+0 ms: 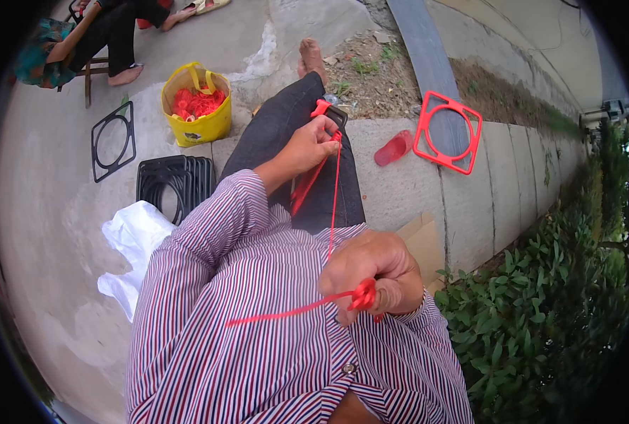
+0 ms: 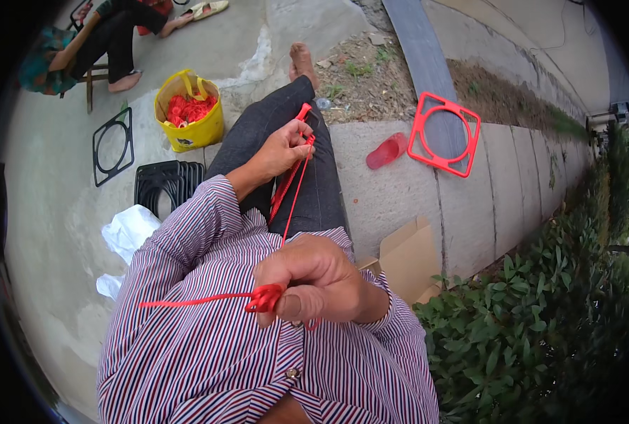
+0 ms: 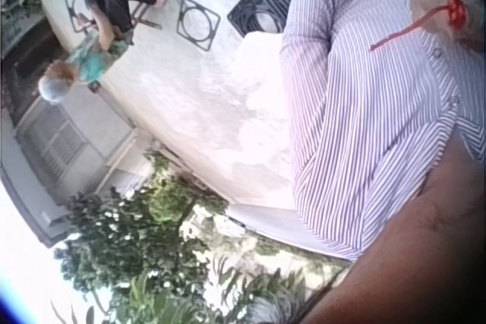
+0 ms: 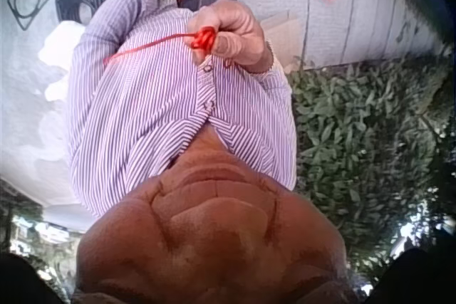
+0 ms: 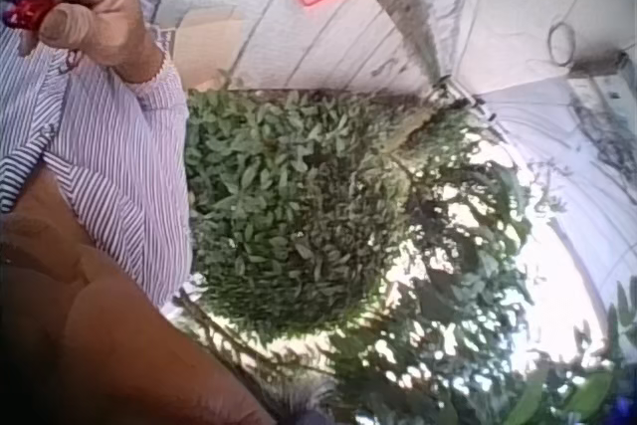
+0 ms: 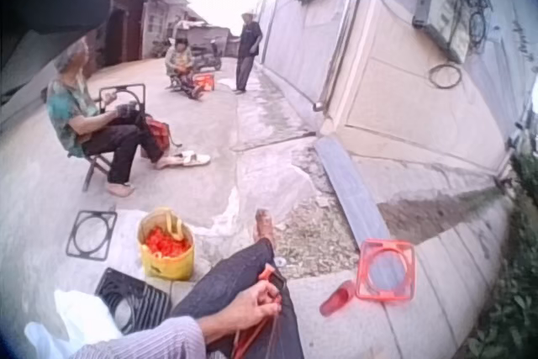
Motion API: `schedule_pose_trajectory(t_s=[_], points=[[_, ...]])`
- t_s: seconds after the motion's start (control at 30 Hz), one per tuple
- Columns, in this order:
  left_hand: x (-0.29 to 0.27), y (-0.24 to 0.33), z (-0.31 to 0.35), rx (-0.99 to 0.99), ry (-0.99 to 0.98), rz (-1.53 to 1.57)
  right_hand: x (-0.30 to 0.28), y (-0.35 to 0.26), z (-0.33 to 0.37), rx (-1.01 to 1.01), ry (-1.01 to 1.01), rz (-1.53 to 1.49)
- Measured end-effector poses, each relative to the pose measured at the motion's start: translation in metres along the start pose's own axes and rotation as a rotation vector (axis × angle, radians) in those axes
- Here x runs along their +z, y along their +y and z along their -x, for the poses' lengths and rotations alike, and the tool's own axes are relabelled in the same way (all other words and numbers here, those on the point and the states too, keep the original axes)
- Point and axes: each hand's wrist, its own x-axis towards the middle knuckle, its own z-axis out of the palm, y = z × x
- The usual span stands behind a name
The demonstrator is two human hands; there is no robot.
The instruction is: Winding red string onto red plastic frames.
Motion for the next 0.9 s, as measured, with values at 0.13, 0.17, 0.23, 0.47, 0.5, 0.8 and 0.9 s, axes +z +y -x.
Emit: schedule_pose_trajectory(t_s=[0.13, 0.17, 0.23, 0.47, 0.5, 0.8, 0.9], points=[[0.002, 0.015, 0.001, -0.143, -0.074, -0.04, 0.001, -0.007, -0.006, -0.132, -0.123, -0.085], [0.002, 0.018, 0.002, -0.14, -0.071, -0.043, -0.007, -0.008, -0.003, -0.127, -0.185, -0.143], [0.003, 0.021, 0.005, 0.053, 0.102, -0.406, -0.025, -0.017, -0.007, -0.142, -0.34, -0.117], [-0.02, 0.053, -0.01, -0.129, 0.202, 0.279, -0.13, -0.034, -0.004, 0.145, 0.426, 1.498], [-0.016, 0.054, -0.013, -0.191, 0.25, 0.234, -0.16, -0.02, -0.004, 0.22, 0.5, 1.791], [-0.012, 0.032, -0.022, -0.338, 0.17, 0.152, -0.222, 0.058, -0.027, 0.226, 0.854, 1.015], [-0.012, 0.049, -0.011, -0.205, 0.285, 0.135, -0.206, 0.047, -0.025, -0.069, 0.852, 1.184]])
